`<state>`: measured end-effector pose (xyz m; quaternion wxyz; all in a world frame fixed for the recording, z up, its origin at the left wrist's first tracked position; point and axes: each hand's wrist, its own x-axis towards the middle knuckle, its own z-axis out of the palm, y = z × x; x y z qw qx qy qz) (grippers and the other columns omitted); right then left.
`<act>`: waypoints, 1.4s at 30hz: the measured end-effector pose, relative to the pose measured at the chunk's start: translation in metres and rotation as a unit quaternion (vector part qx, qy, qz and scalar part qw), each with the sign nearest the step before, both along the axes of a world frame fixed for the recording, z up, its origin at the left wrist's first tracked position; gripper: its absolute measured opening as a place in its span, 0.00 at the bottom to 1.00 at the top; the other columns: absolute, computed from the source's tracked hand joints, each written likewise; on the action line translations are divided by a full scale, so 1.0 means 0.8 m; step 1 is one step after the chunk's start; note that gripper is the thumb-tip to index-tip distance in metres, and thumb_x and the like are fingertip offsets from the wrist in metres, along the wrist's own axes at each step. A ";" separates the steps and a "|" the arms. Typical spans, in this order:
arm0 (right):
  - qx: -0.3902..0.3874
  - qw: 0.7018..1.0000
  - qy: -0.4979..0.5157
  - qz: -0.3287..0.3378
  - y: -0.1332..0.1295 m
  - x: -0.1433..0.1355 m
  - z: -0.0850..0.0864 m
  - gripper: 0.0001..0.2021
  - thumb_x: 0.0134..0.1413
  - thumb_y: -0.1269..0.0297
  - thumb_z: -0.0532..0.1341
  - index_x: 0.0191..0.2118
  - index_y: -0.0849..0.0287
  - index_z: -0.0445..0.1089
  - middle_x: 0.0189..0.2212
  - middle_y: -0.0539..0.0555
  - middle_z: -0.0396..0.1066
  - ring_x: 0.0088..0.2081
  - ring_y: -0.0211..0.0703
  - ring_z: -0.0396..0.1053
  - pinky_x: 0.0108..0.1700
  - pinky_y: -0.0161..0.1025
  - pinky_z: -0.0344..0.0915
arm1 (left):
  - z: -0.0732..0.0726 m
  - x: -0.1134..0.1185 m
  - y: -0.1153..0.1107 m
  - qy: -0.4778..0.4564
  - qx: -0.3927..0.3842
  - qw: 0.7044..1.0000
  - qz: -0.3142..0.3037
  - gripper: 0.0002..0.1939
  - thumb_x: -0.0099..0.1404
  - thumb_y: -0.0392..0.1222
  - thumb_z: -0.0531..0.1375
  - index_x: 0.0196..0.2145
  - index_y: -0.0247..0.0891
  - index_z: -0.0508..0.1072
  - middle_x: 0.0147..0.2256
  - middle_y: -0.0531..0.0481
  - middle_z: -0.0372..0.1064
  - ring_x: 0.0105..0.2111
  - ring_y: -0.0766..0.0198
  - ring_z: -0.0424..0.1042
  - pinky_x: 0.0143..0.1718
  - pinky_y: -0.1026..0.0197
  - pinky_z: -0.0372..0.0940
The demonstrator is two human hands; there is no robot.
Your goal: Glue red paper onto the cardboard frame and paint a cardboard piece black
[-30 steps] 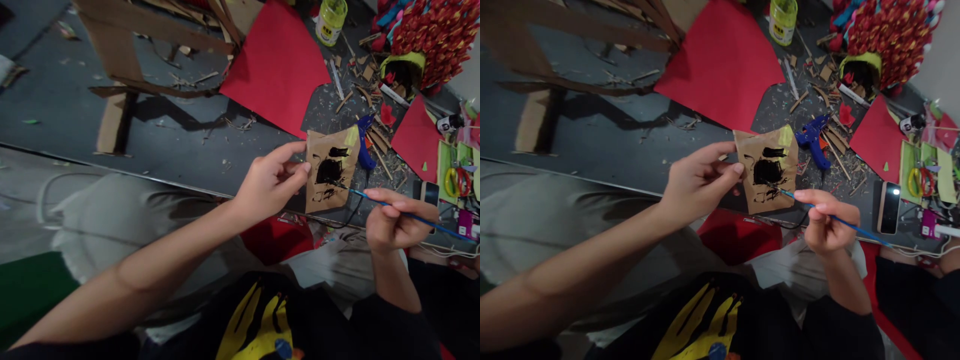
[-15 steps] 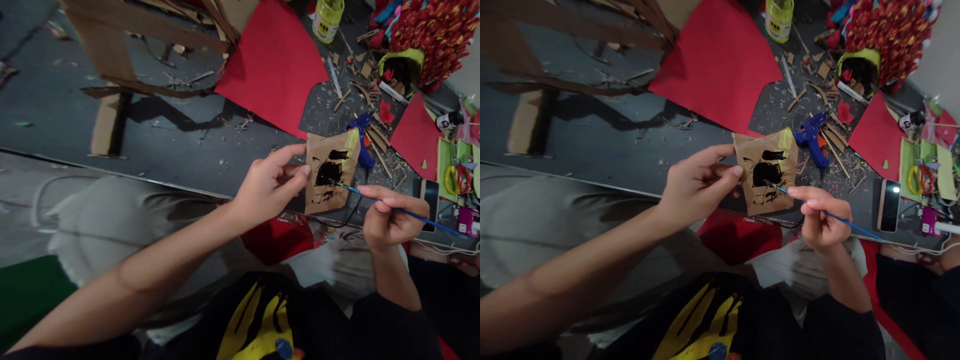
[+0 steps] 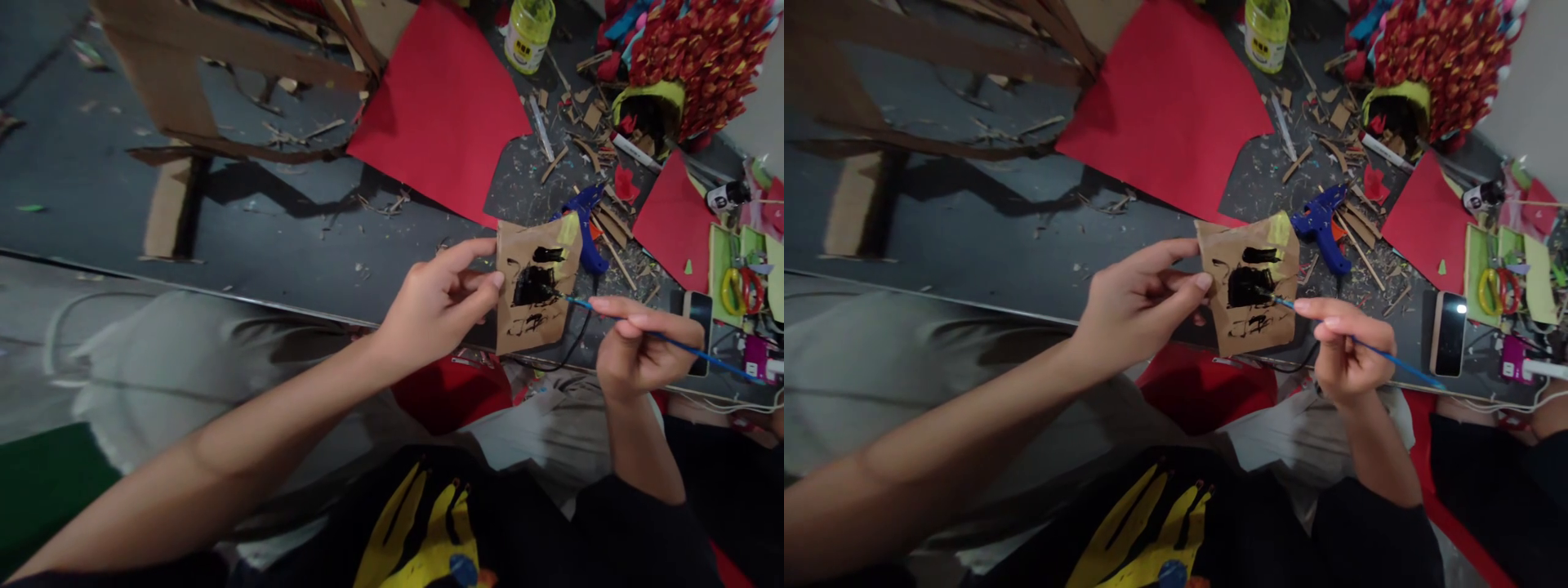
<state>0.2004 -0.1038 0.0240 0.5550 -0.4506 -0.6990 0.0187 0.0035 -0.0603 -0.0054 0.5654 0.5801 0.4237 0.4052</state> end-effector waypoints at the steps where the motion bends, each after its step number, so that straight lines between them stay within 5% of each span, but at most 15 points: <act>1: 0.010 1.000 0.002 -0.007 0.002 0.002 0.000 0.03 0.57 0.69 0.58 0.37 0.57 0.63 0.27 0.46 0.74 0.29 0.37 0.75 0.29 0.36 0.73 | 0.000 0.000 0.001 -0.004 -0.005 1.000 -0.001 0.17 0.61 0.44 0.55 0.47 0.36 0.68 0.20 0.55 0.68 0.18 0.70 0.66 0.19 0.70 0.65; 29: 0.063 0.998 0.000 -0.007 0.011 0.007 -0.012 0.04 0.57 0.68 0.58 0.39 0.58 0.64 0.29 0.46 0.75 0.28 0.36 0.75 0.29 0.35 0.73 | -0.001 0.002 0.001 -0.011 -0.007 1.000 0.001 0.17 0.60 0.43 0.56 0.46 0.35 0.68 0.22 0.54 0.71 0.19 0.69 0.68 0.19 0.70 0.66; 34: 0.080 0.997 0.017 -0.017 0.011 0.014 -0.001 0.04 0.56 0.66 0.59 0.38 0.57 0.64 0.27 0.46 0.73 0.27 0.37 0.74 0.26 0.35 0.72 | 0.000 0.001 0.005 -0.019 -0.021 0.999 0.019 0.17 0.61 0.44 0.56 0.46 0.35 0.67 0.22 0.54 0.71 0.18 0.69 0.68 0.18 0.69 0.66; 42: 0.076 0.989 -0.125 0.008 -0.015 0.024 0.001 0.09 0.52 0.60 0.63 0.36 0.54 0.62 0.31 0.47 0.76 0.30 0.38 0.75 0.28 0.38 0.73 | 0.004 -0.001 0.013 -0.038 -0.022 0.998 0.036 0.15 0.61 0.43 0.56 0.45 0.35 0.69 0.20 0.55 0.68 0.20 0.68 0.70 0.17 0.70 0.66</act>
